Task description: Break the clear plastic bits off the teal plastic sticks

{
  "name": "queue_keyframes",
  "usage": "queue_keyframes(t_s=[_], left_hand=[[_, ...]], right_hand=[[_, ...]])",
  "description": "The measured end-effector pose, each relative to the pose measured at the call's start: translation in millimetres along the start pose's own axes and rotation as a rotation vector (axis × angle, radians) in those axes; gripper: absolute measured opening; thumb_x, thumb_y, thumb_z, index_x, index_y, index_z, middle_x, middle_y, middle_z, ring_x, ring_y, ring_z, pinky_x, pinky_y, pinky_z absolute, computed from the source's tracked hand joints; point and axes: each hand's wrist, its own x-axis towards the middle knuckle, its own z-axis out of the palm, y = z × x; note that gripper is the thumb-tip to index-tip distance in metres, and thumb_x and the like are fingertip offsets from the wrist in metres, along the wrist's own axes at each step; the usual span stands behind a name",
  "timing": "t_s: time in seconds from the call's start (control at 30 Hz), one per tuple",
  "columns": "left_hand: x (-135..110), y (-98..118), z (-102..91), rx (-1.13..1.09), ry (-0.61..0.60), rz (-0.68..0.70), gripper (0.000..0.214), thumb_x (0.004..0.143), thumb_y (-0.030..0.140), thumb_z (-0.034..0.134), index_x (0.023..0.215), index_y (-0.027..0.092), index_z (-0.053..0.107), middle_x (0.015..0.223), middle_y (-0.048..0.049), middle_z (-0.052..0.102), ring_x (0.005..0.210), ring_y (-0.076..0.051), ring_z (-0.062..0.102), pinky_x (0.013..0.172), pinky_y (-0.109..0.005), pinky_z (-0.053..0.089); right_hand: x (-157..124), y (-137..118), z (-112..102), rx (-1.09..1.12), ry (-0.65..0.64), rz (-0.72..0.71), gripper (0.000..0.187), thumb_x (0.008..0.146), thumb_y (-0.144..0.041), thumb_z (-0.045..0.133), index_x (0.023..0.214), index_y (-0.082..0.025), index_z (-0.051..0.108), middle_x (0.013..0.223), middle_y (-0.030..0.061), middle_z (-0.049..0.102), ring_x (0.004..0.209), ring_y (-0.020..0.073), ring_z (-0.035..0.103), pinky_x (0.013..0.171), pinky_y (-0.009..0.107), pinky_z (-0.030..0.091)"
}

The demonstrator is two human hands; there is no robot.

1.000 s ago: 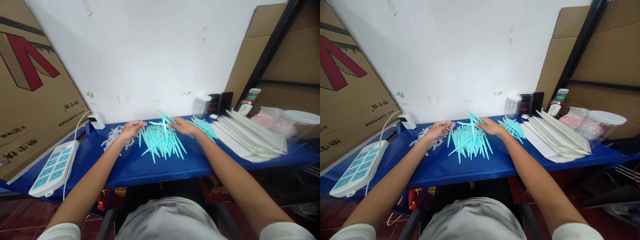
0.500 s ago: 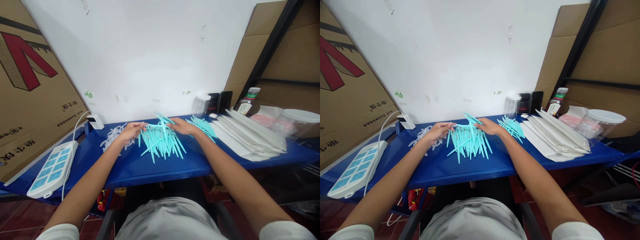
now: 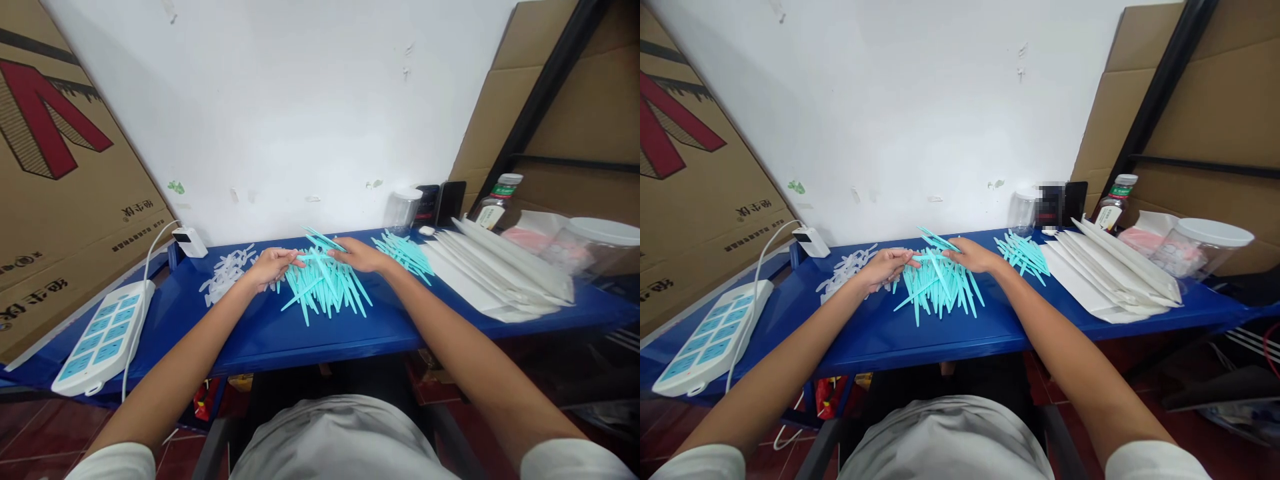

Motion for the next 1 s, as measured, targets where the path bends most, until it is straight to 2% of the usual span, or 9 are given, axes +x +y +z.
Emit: queue_keyframes(t_s=[0.2, 0.27, 0.37, 0.43, 0.5, 0.6, 0.73, 0.83, 1.0], left_hand=[[2.0, 2.4, 6.6, -0.200, 0.083, -0.058, 0.032, 0.086, 0.041, 0.077, 0.094, 0.011, 0.075, 0.058, 0.0001, 0.056, 0.034, -0.003, 0.022, 0.032, -0.020, 0.012], [4.6, 2.9, 2.7, -0.280, 0.140, -0.081, 0.029, 0.088, 0.038, 0.073, 0.097, 0.011, 0.073, 0.060, 0.0019, 0.053, 0.034, -0.003, 0.025, 0.030, -0.019, 0.013], [8.0, 4.9, -8.7, -0.447, 0.193, -0.170, 0.028, 0.093, 0.033, 0.059, 0.098, 0.009, 0.070, 0.054, 0.0058, 0.041, 0.033, -0.005, 0.025, 0.029, -0.017, 0.015], [9.0, 7.2, -16.9, -0.554, 0.211, -0.241, 0.027, 0.094, 0.031, 0.050, 0.090, 0.010, 0.067, 0.050, 0.0075, 0.034, 0.033, -0.006, 0.025, 0.028, -0.017, 0.018], [9.0, 9.1, -22.6, -0.615, 0.256, -0.270, 0.022, 0.092, 0.029, 0.049, 0.081, 0.013, 0.061, 0.048, 0.0090, 0.028, 0.033, -0.007, 0.024, 0.028, -0.016, 0.019], [8.4, 9.8, -24.3, -0.593, 0.296, -0.228, 0.016, 0.088, 0.028, 0.057, 0.076, 0.017, 0.054, 0.046, 0.0110, 0.026, 0.032, -0.006, 0.021, 0.028, -0.015, 0.016], [7.9, 8.5, -18.4, -0.517, 0.219, -0.152, 0.022, 0.088, 0.032, 0.064, 0.075, 0.018, 0.055, 0.044, 0.0116, 0.026, 0.030, -0.005, 0.019, 0.029, -0.016, 0.012], [7.4, 7.8, -14.5, -0.472, 0.213, -0.133, 0.034, 0.092, 0.041, 0.061, 0.069, 0.019, 0.052, 0.042, 0.0101, 0.026, 0.030, -0.005, 0.021, 0.030, -0.017, 0.011], [6.6, 8.5, -14.5, -0.445, 0.250, -0.136, 0.052, 0.096, 0.052, 0.051, 0.057, 0.022, 0.034, 0.042, 0.0075, 0.024, 0.030, -0.006, 0.021, 0.030, -0.019, 0.009]], right_hand=[[4.5, 3.9, 6.3, 0.026, 0.006, 0.010, 0.042, 0.100, -0.058, 0.045, 0.079, -0.021, 0.045, 0.069, -0.0023, 0.047, 0.063, 0.0144, 0.042, 0.063, 0.028, 0.033], [5.4, 6.6, 7.6, 0.003, 0.032, 0.038, 0.042, 0.100, -0.057, 0.045, 0.079, -0.021, 0.045, 0.069, -0.0019, 0.047, 0.064, 0.0146, 0.041, 0.063, 0.028, 0.033], [5.5, 12.1, 6.7, -0.035, 0.097, 0.078, 0.041, 0.099, -0.056, 0.043, 0.080, -0.020, 0.047, 0.072, -0.0001, 0.051, 0.068, 0.0163, 0.045, 0.066, 0.029, 0.034], [4.8, 15.0, 4.7, -0.051, 0.147, 0.089, 0.040, 0.098, -0.056, 0.043, 0.081, -0.020, 0.047, 0.073, 0.0008, 0.052, 0.071, 0.0176, 0.047, 0.068, 0.029, 0.035], [4.2, 16.4, 2.9, -0.059, 0.177, 0.093, 0.040, 0.098, -0.056, 0.042, 0.081, -0.021, 0.046, 0.071, 0.0005, 0.051, 0.072, 0.0182, 0.047, 0.068, 0.030, 0.035], [3.6, 16.3, 1.8, -0.065, 0.191, 0.105, 0.039, 0.097, -0.056, 0.042, 0.080, -0.021, 0.046, 0.069, 0.0002, 0.049, 0.072, 0.0184, 0.046, 0.068, 0.030, 0.035], [3.7, 15.6, 2.1, -0.069, 0.190, 0.109, 0.039, 0.097, -0.056, 0.044, 0.080, -0.021, 0.047, 0.071, 0.0019, 0.053, 0.074, 0.0195, 0.048, 0.069, 0.031, 0.036], [3.9, 15.6, 2.1, -0.067, 0.188, 0.109, 0.040, 0.097, -0.057, 0.043, 0.080, -0.021, 0.047, 0.071, 0.0020, 0.053, 0.074, 0.0197, 0.048, 0.070, 0.031, 0.037], [2.9, 12.0, 2.0, -0.028, 0.178, 0.097, 0.042, 0.096, -0.059, 0.045, 0.079, -0.021, 0.047, 0.070, 0.0007, 0.051, 0.070, 0.0180, 0.047, 0.067, 0.030, 0.037]])
